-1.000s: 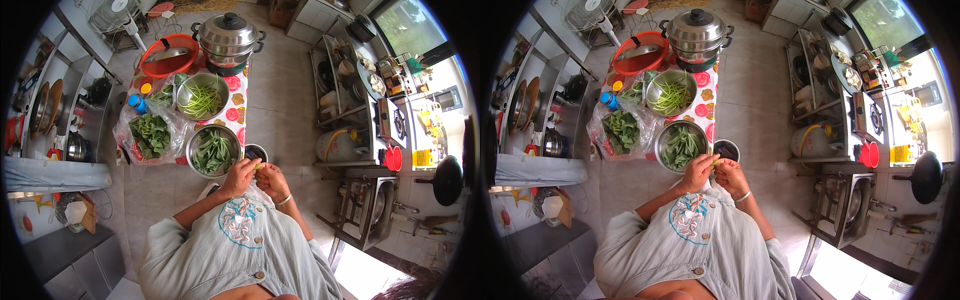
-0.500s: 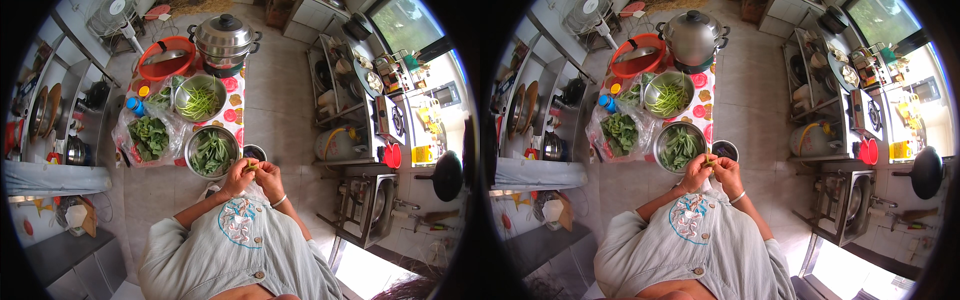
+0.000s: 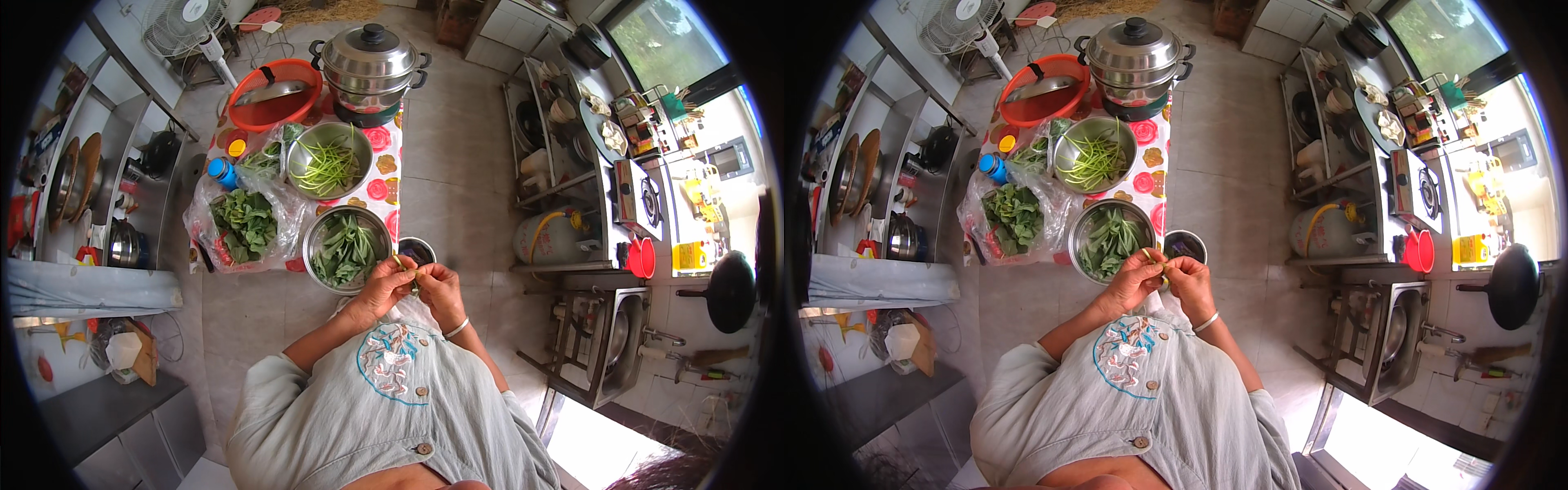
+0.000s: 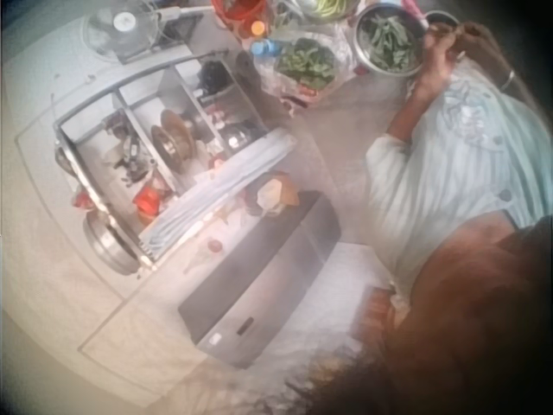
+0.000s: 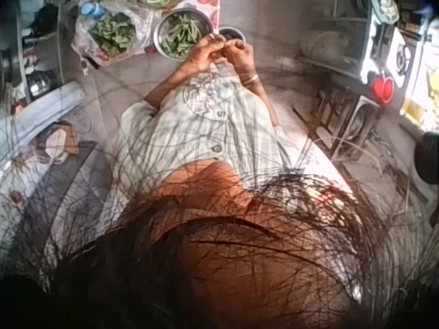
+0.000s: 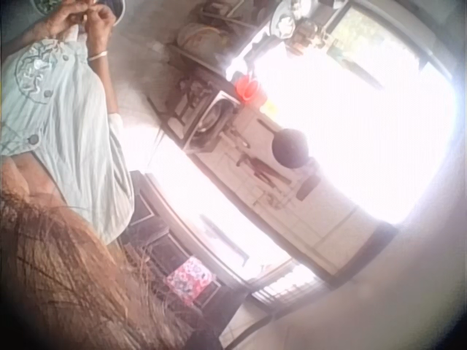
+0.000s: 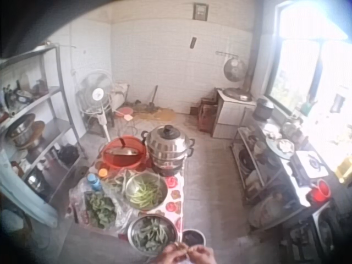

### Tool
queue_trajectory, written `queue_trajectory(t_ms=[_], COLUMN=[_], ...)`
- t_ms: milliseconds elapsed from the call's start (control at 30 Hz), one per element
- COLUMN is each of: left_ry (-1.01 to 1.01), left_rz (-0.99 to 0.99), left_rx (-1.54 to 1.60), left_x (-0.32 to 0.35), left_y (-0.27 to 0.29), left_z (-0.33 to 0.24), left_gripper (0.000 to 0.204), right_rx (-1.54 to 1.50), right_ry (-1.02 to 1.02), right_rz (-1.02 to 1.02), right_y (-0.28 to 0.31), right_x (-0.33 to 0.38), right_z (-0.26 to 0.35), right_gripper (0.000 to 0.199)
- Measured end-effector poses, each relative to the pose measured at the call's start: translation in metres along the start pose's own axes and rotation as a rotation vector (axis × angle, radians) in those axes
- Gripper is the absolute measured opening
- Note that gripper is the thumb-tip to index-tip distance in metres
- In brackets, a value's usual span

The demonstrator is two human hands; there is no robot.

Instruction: The person stands at a kitchen table and repeatedly picks up long green vegetable stems, snaps off the ends, and places the trimmed pieces into a metal bowl. The person continues this repetitive trimming process throughout the clip.

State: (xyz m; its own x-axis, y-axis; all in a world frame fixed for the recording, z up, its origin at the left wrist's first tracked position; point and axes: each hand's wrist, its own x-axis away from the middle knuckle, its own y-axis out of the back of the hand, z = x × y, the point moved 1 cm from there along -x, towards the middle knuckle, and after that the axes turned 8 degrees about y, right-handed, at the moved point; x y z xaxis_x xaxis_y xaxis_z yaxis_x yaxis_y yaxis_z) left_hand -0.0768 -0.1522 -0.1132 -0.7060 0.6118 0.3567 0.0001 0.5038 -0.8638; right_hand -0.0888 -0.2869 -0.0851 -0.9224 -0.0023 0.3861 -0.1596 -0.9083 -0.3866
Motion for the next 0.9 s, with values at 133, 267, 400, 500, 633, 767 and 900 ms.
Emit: queue_trajectory(t_ms=[133, 267, 400, 500, 633, 767, 900], left_ry=[-0.005, -0.041, -0.085, -0.120, -0.112, -0.116, -0.168], left_rz=[-0.031, -0.035, -0.048, -0.112, -0.156, -0.164, -0.263], left_rx=[-0.126, -0.105, -0.017, -0.023, -0.046, -0.048, -0.140], left_x=[-0.001, -0.004, -0.008, -0.008, -0.010, -0.013, -0.015], left_y=[-0.001, 0.001, 0.001, -0.001, 0.006, 0.011, 0.010], left_z=[-0.003, 0.001, 0.002, 0.001, 0.001, 0.001, 0.002], left_gripper=[0.010, 0.008, 0.007, 0.009, 0.009, 0.009, 0.012], right_rx=[0.063, 0.113, 0.073, -0.014, -0.062, -0.056, -0.034], right_ry=[0.033, 0.055, 0.030, 0.010, 0.020, 0.029, 0.029], right_rz=[-0.001, -0.012, 0.005, -0.011, 0.007, 0.013, 0.013], right_y=[-0.003, -0.005, -0.003, -0.005, 0.003, 0.008, 0.011], right_x=[0.000, -0.001, -0.002, 0.002, 0.005, 0.008, 0.013], right_z=[-0.002, -0.002, -0.010, -0.008, -0.012, -0.015, -0.017], right_gripper=[0.007, 0.007, 0.007, 0.007, 0.006, 0.006, 0.008])
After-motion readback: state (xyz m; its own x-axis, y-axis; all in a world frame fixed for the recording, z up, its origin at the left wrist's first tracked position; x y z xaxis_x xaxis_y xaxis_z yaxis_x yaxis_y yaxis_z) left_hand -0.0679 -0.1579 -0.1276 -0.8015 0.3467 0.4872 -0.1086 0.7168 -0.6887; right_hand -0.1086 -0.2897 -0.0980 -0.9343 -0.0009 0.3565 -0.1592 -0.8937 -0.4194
